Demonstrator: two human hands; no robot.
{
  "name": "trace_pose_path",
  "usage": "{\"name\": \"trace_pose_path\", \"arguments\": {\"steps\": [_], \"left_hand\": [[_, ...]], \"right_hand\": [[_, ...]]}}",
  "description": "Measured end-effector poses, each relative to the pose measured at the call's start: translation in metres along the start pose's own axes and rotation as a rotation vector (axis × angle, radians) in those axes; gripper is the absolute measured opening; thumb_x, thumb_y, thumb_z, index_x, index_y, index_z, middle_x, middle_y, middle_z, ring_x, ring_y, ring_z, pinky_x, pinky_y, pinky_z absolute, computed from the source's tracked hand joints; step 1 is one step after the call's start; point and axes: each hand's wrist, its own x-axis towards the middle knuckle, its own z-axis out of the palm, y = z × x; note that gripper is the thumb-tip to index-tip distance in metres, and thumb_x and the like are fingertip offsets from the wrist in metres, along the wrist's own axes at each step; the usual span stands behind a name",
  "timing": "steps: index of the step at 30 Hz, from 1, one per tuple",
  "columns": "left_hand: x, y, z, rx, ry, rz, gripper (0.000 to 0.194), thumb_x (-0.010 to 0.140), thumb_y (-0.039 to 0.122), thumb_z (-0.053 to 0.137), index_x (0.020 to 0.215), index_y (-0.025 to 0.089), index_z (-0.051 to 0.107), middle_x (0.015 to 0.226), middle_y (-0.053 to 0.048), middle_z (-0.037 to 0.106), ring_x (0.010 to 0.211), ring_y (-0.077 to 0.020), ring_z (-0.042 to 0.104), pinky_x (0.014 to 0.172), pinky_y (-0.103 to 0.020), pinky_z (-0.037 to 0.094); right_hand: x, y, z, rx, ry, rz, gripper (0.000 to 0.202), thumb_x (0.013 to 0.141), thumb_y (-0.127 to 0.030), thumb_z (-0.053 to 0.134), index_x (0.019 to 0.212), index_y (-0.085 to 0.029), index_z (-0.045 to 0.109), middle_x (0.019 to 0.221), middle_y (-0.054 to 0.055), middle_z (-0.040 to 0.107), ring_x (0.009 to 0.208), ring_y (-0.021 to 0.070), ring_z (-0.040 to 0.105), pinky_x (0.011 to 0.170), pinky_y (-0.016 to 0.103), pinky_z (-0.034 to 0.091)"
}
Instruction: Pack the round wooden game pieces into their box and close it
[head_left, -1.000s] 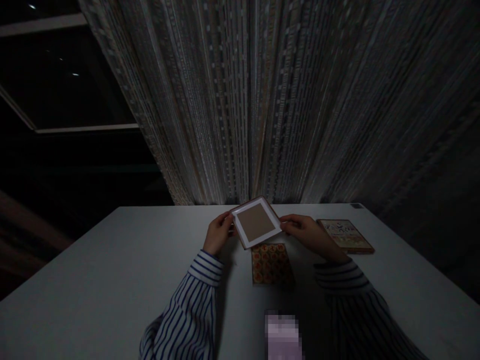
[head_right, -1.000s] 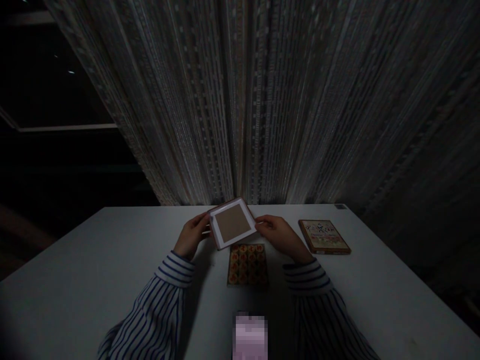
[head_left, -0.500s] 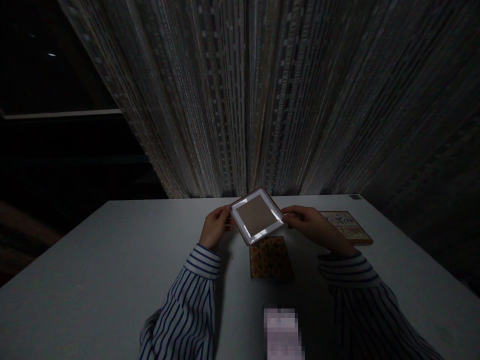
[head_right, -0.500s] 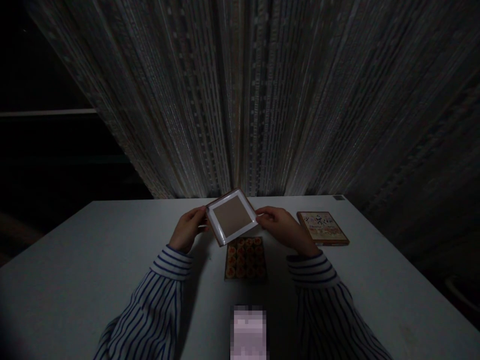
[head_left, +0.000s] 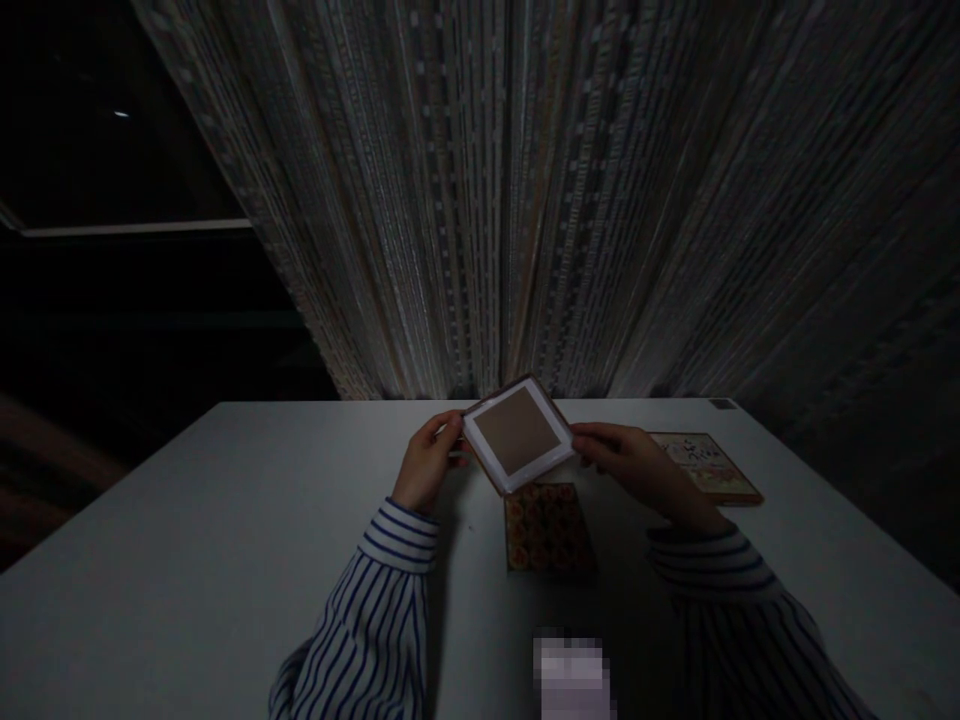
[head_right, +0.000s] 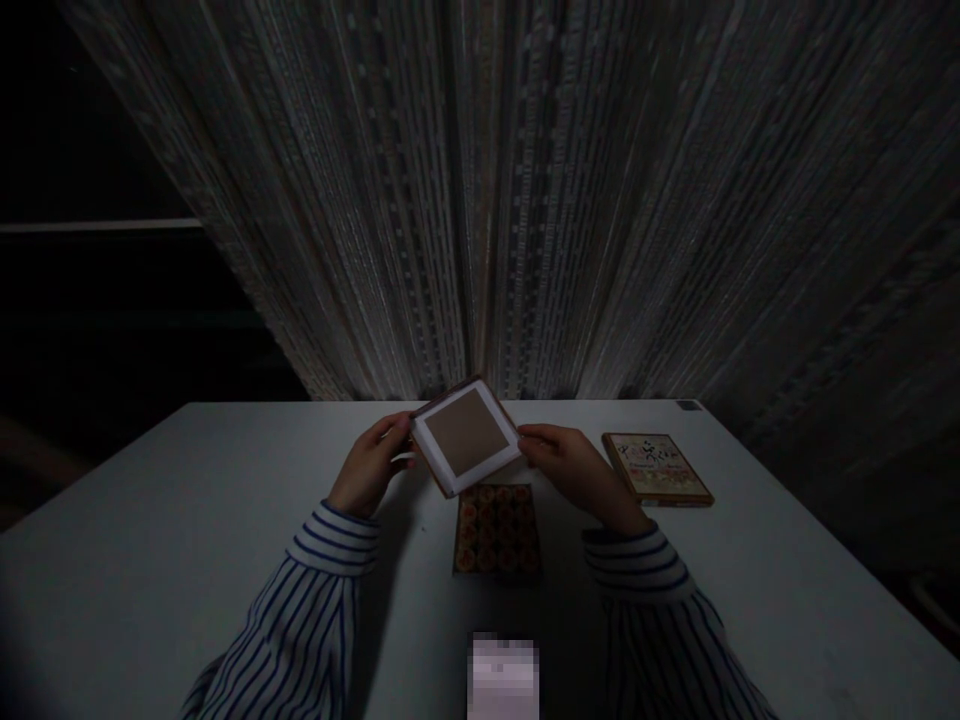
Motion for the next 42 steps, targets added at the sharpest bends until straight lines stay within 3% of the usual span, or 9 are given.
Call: {"name": "trace_pose_path", "arguments": {"steps": [8, 14, 18, 26, 30, 37, 42], "left_hand": [[0.001, 0.002, -0.001, -0.008, -0.023, 0.016, 0.044, 0.065, 0.044, 0.066, 0.098, 0.015, 0.064, 0.073, -0.002, 0.061, 0.064, -0.011, 0.056, 0.051, -0.018, 0.043], [0.004, 0.0, -0.002, 0.007, -0.021, 0.002, 0.045, 0.064, 0.041, 0.067, 0.097, 0.011, 0.066, 0.082, -0.006, 0.064, 0.067, -0.0116, 0.056, 0.053, -0.02, 0.043], [0.005, -0.003, -0.002, 0.015, -0.014, 0.003, 0.044, 0.063, 0.044, 0.067, 0.093, 0.011, 0.066, 0.077, -0.005, 0.064, 0.066, -0.0117, 0.056, 0.057, -0.021, 0.043], [0.006, -0.003, -0.003, 0.019, 0.0, 0.0, 0.042, 0.062, 0.043, 0.069, 0.09, 0.011, 0.067, 0.079, -0.006, 0.066, 0.066, -0.012, 0.059, 0.06, -0.023, 0.044], [0.005, -0.002, -0.004, 0.013, -0.005, 0.001, 0.042, 0.064, 0.04, 0.069, 0.094, 0.012, 0.067, 0.083, -0.007, 0.067, 0.065, -0.0113, 0.059, 0.06, -0.023, 0.045], [0.005, -0.001, -0.004, -0.016, 0.005, -0.028, 0.039, 0.065, 0.037, 0.069, 0.094, 0.011, 0.067, 0.076, -0.006, 0.067, 0.059, -0.01, 0.058, 0.058, -0.023, 0.046], [0.005, -0.001, -0.003, -0.04, 0.009, -0.072, 0.028, 0.07, 0.032, 0.067, 0.088, 0.011, 0.067, 0.074, -0.005, 0.066, 0.053, -0.0077, 0.057, 0.052, -0.019, 0.046]], "right_hand": [[-0.002, -0.004, -0.002, 0.051, -0.079, 0.005, 0.031, 0.074, -0.037, 0.053, 0.089, -0.014, 0.067, 0.064, 0.001, 0.061, 0.055, 0.0119, 0.054, 0.048, 0.022, 0.042], [-0.003, -0.006, -0.003, 0.101, -0.024, 0.033, 0.033, 0.07, -0.037, 0.057, 0.092, -0.014, 0.065, 0.067, 0.003, 0.063, 0.055, 0.0119, 0.054, 0.049, 0.024, 0.044], [-0.004, -0.007, -0.004, 0.069, -0.004, 0.005, 0.032, 0.07, -0.038, 0.058, 0.091, -0.015, 0.065, 0.07, 0.003, 0.064, 0.056, 0.0121, 0.055, 0.05, 0.024, 0.044], [-0.008, -0.003, -0.007, -0.15, 0.029, -0.077, 0.036, 0.075, -0.042, 0.057, 0.102, -0.02, 0.064, 0.075, 0.003, 0.065, 0.067, 0.0164, 0.057, 0.058, 0.026, 0.043], [-0.01, -0.006, -0.009, -0.307, 0.072, -0.168, 0.03, 0.077, -0.037, 0.056, 0.104, -0.023, 0.064, 0.093, 0.004, 0.067, 0.079, 0.0183, 0.059, 0.069, 0.029, 0.044], [-0.01, -0.004, -0.008, -0.416, 0.079, -0.297, 0.029, 0.079, -0.031, 0.054, 0.106, -0.022, 0.061, 0.103, 0.005, 0.065, 0.087, 0.0197, 0.06, 0.074, 0.031, 0.047], [-0.01, 0.001, -0.007, -0.5, 0.119, -0.304, 0.03, 0.081, -0.028, 0.052, 0.11, -0.023, 0.06, 0.106, 0.006, 0.065, 0.088, 0.0205, 0.062, 0.077, 0.034, 0.049]]}}
